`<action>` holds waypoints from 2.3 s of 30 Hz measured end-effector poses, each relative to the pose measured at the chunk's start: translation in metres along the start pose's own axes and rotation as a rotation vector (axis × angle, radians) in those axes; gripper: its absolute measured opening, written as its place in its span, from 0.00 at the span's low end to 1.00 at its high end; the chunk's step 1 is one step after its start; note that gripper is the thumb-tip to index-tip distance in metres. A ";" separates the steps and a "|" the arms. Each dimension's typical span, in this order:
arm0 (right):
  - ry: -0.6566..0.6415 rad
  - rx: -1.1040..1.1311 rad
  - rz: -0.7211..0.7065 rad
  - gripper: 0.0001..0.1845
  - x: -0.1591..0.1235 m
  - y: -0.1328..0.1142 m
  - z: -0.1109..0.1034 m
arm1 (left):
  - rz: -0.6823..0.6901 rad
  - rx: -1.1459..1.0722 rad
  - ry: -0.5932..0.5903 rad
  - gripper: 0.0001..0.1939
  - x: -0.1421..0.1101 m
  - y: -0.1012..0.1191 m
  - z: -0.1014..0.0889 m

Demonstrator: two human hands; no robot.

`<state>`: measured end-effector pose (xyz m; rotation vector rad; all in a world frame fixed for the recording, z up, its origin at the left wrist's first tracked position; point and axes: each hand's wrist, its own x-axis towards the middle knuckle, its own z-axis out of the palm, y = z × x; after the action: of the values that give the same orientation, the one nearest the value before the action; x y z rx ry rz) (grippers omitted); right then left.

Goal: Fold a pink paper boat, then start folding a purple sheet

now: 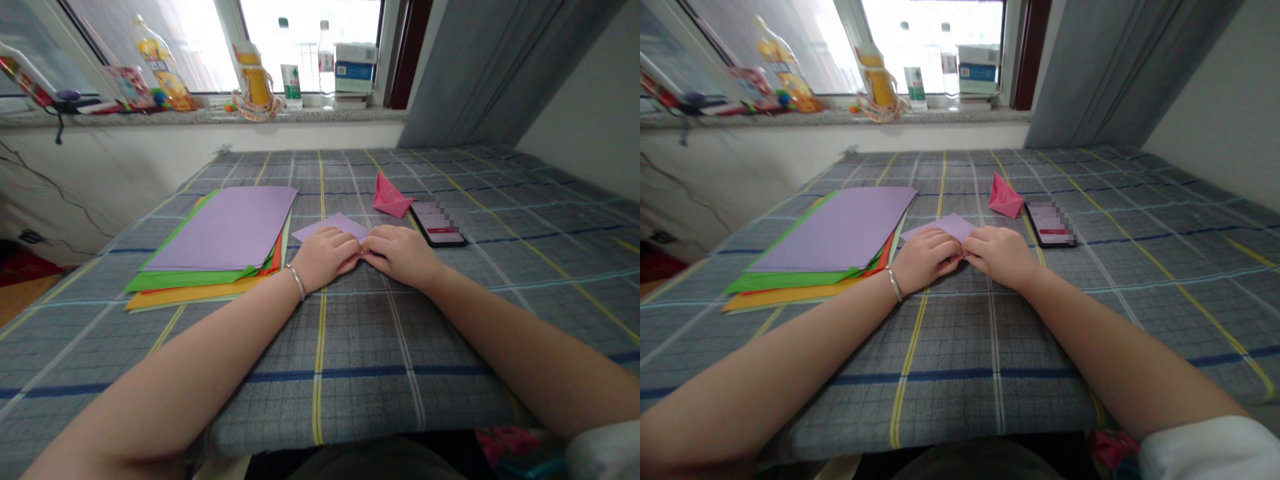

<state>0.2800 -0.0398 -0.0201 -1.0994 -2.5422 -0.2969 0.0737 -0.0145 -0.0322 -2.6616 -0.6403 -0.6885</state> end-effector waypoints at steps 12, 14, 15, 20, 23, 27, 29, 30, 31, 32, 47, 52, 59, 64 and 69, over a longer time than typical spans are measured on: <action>0.212 -0.060 -0.103 0.13 0.000 0.011 0.003 | 0.044 0.184 0.121 0.10 0.000 -0.003 -0.006; 0.223 -0.056 -0.084 0.12 -0.001 0.014 0.002 | 0.024 0.173 0.131 0.10 -0.001 -0.005 -0.006; 0.229 -0.055 -0.072 0.11 -0.002 0.015 0.001 | 0.013 0.164 0.135 0.09 -0.001 -0.006 -0.006; 0.231 -0.054 -0.017 0.08 -0.005 0.024 -0.006 | -0.051 0.095 0.133 0.08 -0.003 -0.012 -0.006; 0.212 -0.038 0.018 0.08 -0.008 0.033 -0.012 | -0.101 0.067 0.121 0.07 -0.005 -0.016 -0.006; 0.203 -0.005 0.039 0.08 -0.010 0.042 -0.019 | -0.139 0.053 0.121 0.06 -0.006 -0.019 -0.005; 0.183 0.006 0.024 0.08 -0.011 0.043 -0.020 | -0.144 0.049 0.116 0.06 -0.007 -0.019 -0.004; 0.172 0.008 0.018 0.08 -0.011 0.044 -0.021 | -0.145 0.046 0.111 0.06 -0.007 -0.020 -0.004; 0.162 0.007 0.015 0.08 -0.011 0.045 -0.021 | -0.145 0.045 0.106 0.06 -0.007 -0.020 -0.004; 0.154 0.002 0.018 0.08 -0.011 0.046 -0.021 | -0.142 0.044 0.100 0.06 -0.008 -0.020 -0.004; 0.198 -0.076 0.035 0.09 0.000 0.008 -0.003 | -0.017 -0.046 0.137 0.05 -0.007 -0.017 0.002; 0.167 -0.100 0.010 0.11 0.004 -0.003 0.003 | 0.059 0.064 0.121 0.09 -0.004 -0.011 -0.002; 0.136 -0.088 -0.013 0.11 0.004 -0.004 0.002 | 0.040 0.145 0.085 0.12 -0.001 -0.008 -0.004; 0.160 -0.040 0.010 0.10 0.002 0.004 -0.002 | -0.028 0.137 0.116 0.09 -0.002 -0.011 -0.003; 0.172 0.054 0.069 0.08 -0.004 0.022 -0.007 | -0.071 0.134 0.134 0.08 -0.004 -0.016 -0.004</action>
<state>0.3007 -0.0298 -0.0142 -1.0901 -2.3425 -0.2905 0.0608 -0.0035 -0.0280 -2.4571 -0.7205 -0.8062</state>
